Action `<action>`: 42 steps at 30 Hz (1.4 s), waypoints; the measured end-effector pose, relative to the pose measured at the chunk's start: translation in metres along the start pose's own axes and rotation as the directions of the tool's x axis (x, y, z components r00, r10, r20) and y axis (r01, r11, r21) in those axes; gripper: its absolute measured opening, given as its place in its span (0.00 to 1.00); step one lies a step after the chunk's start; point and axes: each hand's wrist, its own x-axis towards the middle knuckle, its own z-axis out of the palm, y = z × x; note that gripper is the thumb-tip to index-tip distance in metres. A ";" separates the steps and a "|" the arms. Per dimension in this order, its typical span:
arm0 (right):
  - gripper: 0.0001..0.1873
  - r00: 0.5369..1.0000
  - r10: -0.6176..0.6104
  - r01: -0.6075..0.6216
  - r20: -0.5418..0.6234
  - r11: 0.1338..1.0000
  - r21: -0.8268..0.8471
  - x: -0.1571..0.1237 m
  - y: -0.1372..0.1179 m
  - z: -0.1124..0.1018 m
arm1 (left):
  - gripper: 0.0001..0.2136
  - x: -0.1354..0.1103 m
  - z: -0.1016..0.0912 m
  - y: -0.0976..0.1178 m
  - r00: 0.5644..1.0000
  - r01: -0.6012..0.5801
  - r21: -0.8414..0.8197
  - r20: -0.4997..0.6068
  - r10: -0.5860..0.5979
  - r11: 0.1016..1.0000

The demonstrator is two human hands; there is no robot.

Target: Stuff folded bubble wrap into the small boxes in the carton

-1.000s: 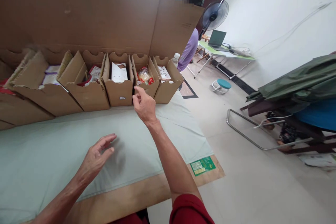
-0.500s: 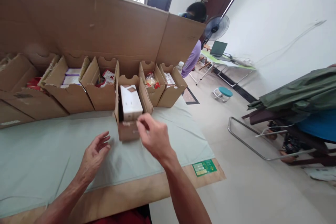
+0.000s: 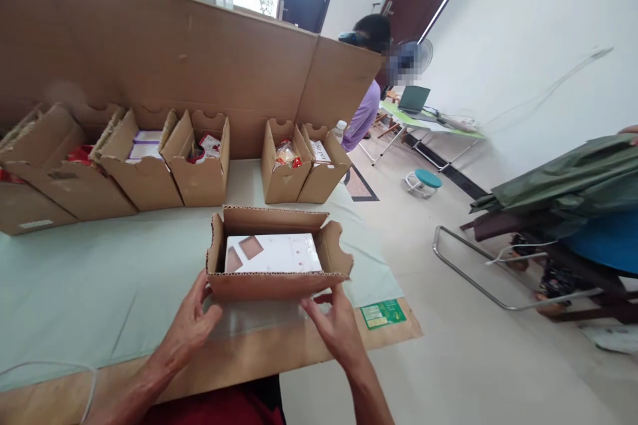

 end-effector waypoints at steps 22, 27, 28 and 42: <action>0.24 0.970 -0.244 0.235 0.022 0.953 0.191 0.135 -0.054 0.150 | 0.28 0.097 -0.063 0.023 0.810 -0.069 0.030 -0.582 0.074 0.997; 0.17 0.987 -0.147 0.148 0.064 0.989 -0.007 0.109 -0.051 0.123 | 0.34 0.070 -0.075 0.012 0.826 0.009 0.037 -0.563 0.014 0.999; 0.14 0.985 -0.150 0.154 0.090 0.988 -0.032 0.102 -0.052 0.118 | 0.35 0.061 -0.077 0.005 0.823 0.035 0.058 -0.568 0.004 0.998; 0.11 0.450 -0.634 0.712 0.629 0.680 0.176 0.072 -0.228 0.273 | 0.25 -0.018 -0.090 -0.054 0.926 -0.182 0.739 -0.093 0.365 0.649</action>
